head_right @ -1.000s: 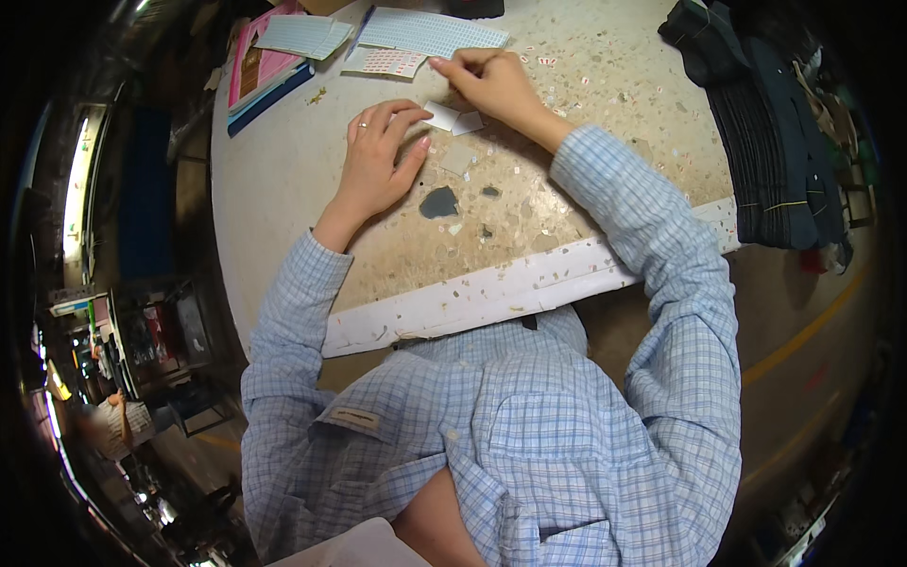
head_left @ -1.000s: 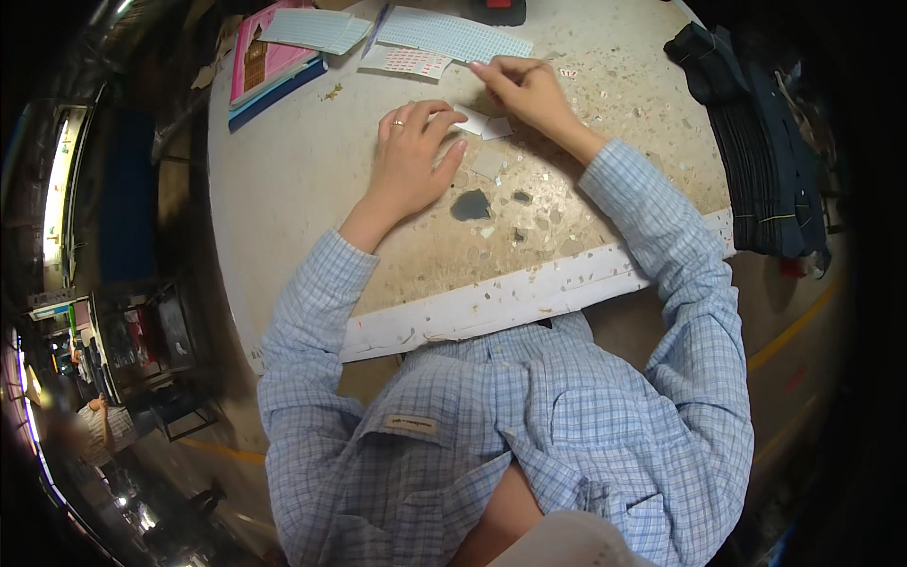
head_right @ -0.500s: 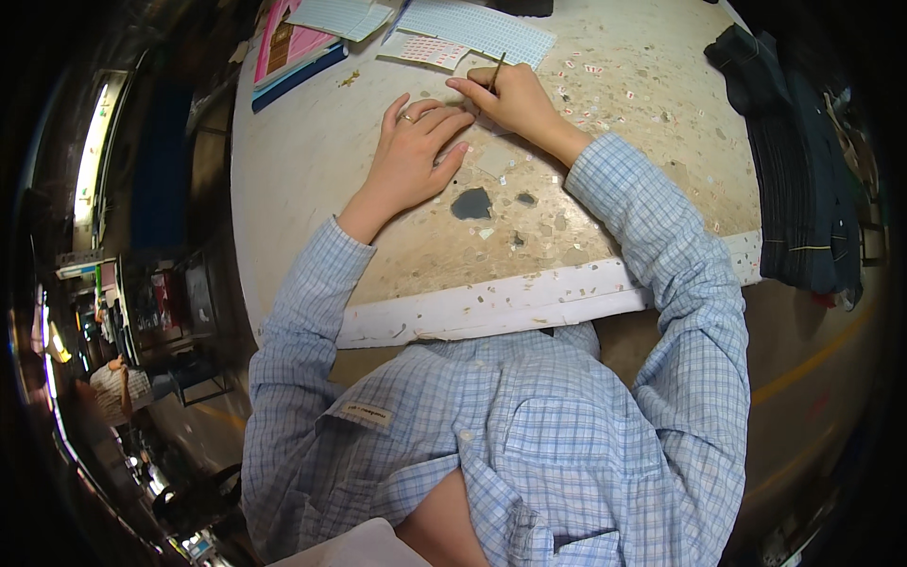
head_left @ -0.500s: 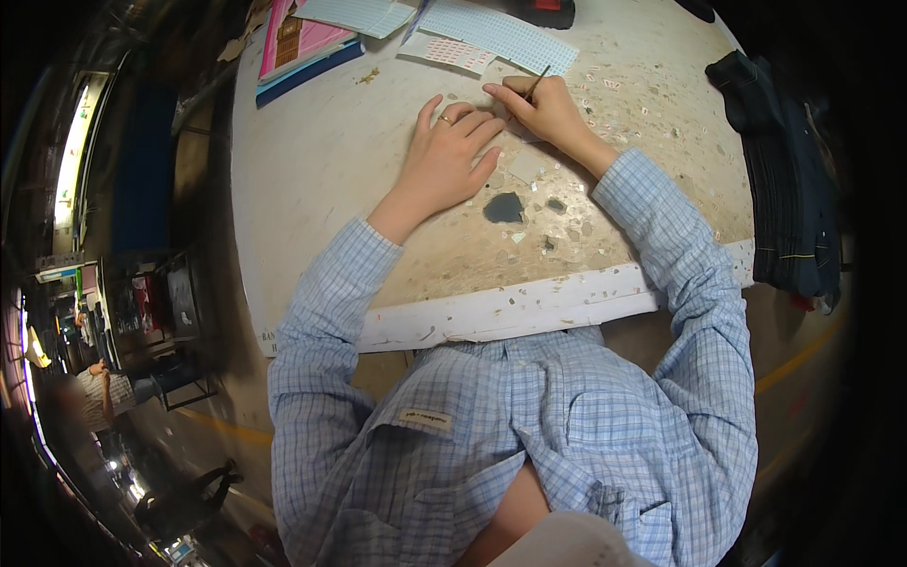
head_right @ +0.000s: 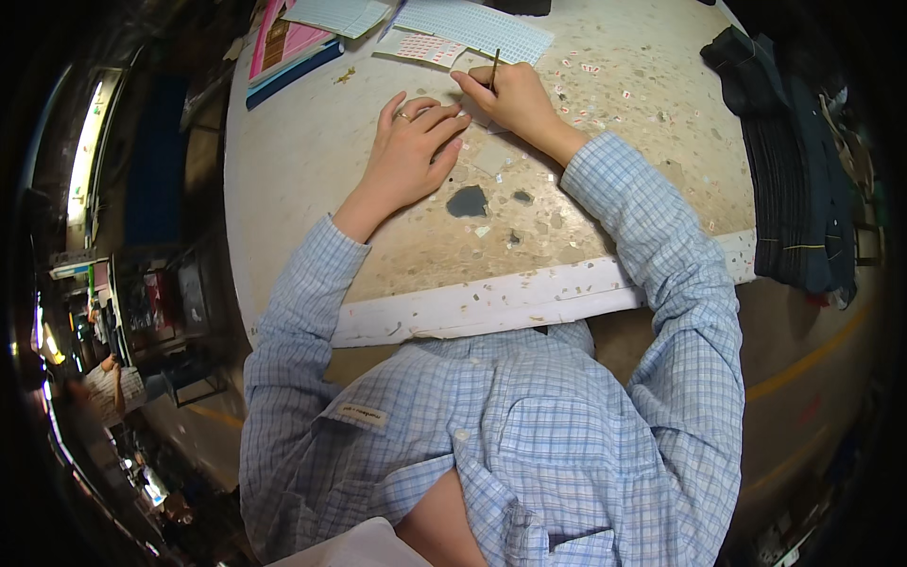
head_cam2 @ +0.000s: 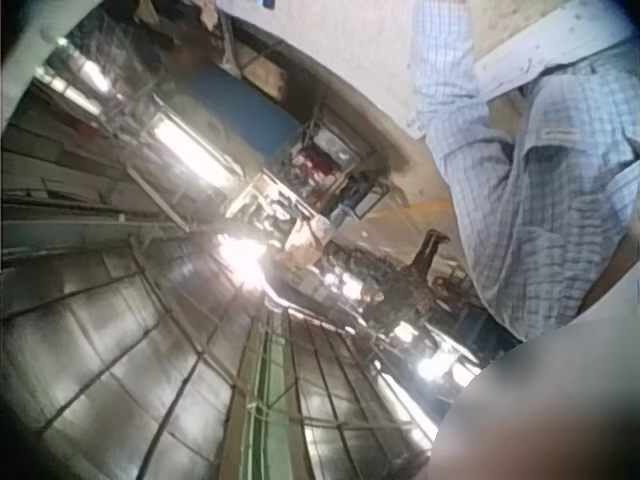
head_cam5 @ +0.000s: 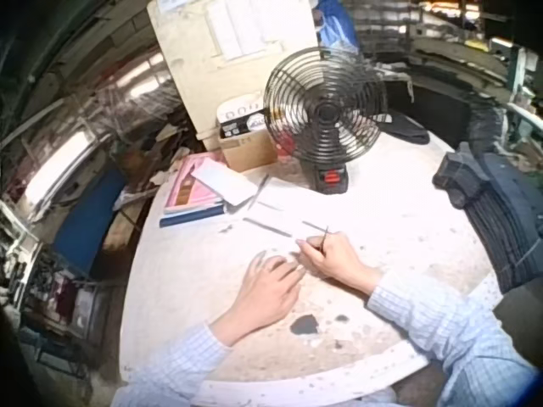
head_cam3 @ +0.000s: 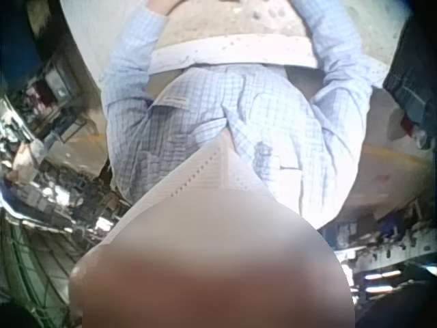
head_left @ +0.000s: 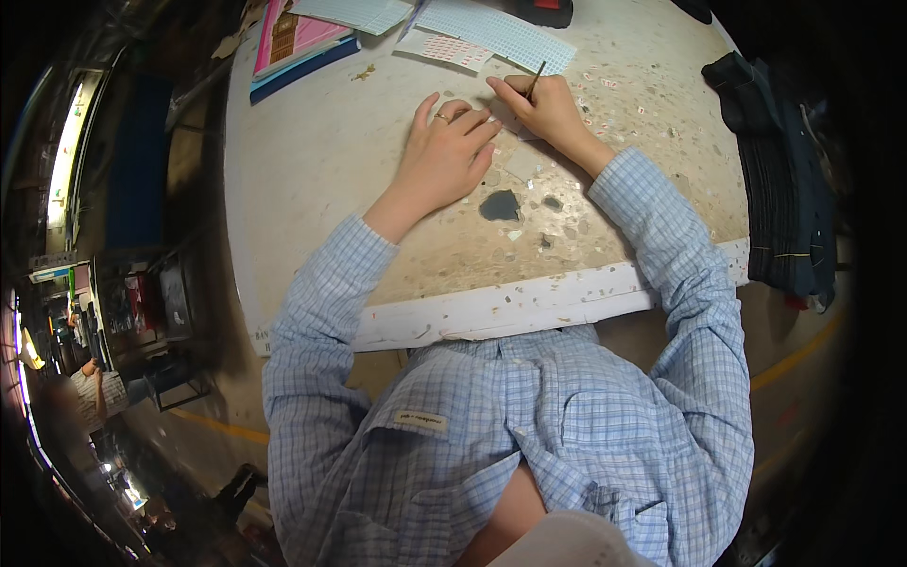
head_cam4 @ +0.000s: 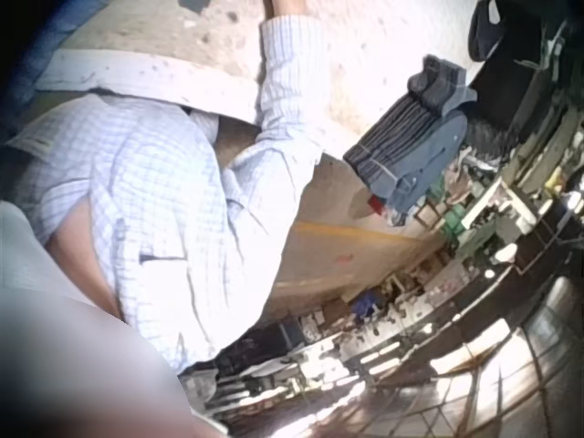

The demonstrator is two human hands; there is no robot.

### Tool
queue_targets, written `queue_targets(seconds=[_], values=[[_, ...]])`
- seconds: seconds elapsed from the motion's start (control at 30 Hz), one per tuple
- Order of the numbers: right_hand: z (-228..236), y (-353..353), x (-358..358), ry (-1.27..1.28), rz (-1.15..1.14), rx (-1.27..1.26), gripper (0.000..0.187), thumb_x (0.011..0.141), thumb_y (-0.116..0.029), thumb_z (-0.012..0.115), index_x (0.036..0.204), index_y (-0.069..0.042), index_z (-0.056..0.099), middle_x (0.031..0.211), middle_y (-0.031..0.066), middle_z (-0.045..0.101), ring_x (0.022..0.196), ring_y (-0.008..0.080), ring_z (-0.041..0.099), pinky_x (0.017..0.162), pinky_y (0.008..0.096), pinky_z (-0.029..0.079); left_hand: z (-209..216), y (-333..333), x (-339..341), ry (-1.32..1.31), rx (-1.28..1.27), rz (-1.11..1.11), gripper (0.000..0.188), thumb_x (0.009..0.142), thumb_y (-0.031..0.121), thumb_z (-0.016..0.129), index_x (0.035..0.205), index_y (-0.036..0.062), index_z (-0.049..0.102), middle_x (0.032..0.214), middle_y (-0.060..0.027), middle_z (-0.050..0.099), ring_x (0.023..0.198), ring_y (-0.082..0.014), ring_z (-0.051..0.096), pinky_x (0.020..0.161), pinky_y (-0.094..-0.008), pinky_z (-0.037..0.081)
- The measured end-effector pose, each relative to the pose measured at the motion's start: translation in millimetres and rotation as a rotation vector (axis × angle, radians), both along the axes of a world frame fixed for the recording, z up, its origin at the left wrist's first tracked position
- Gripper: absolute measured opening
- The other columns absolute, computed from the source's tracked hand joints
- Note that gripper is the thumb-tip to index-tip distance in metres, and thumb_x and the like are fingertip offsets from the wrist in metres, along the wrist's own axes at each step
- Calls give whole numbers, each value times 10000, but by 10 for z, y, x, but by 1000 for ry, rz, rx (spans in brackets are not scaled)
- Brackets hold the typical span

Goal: The person applies small adhesive labels to black fabric parts on a workbench. They peel labels from a sheet, place them on the parts, and handle the parts one at a time. The person also moves a stack of cardboard cutouts to a different table.

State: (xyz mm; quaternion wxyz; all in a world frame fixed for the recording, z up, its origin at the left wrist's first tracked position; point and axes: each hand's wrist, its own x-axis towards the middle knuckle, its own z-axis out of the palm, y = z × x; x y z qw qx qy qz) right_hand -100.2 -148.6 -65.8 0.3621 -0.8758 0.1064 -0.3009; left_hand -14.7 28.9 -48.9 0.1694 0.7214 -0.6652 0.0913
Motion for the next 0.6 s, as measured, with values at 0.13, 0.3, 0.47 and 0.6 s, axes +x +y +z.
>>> queue_targets(seconds=[0.13, 0.3, 0.47, 0.6], values=[[-6, 15, -36, -32, 52, 18, 370, 919, -330, 598, 692, -46, 665, 532, 133, 559, 433, 282, 515, 446, 361, 413, 0, 6, -10, -3, 9, 10, 250, 878, 210, 593, 1102, 122, 660, 1125, -30, 627, 1150, -224, 511, 1100, -508, 239], [-36, 41, -26, -102, -41, -318, 348, 922, -319, 583, 681, -80, 663, 582, 110, 609, 513, 303, 591, 477, 382, 460, 47, -22, -18, -8, 57, 15, 240, 890, 210, 583, 1099, 114, 651, 1138, -51, 613, 1161, -236, 503, 1095, -506, 247], [89, 47, -78, -129, -6, 224, 353, 932, -293, 607, 690, -37, 634, 524, 73, 552, 443, 149, 466, 449, 306, 384, 199, 12, -120, 78, -19, -54, 273, 895, 222, 585, 1144, 118, 627, 1213, -114, 554, 1168, -255, 498, 1081, -487, 267], [146, 79, -342, -133, 136, 391, 313, 965, -266, 578, 765, -28, 608, 613, -27, 529, 550, 48, 436, 502, 246, 369, 199, 204, -367, 129, 82, -159, 316, 889, 250, 601, 1186, 143, 620, 1222, -87, 555, 1186, -249, 481, 1078, -496, 268]])
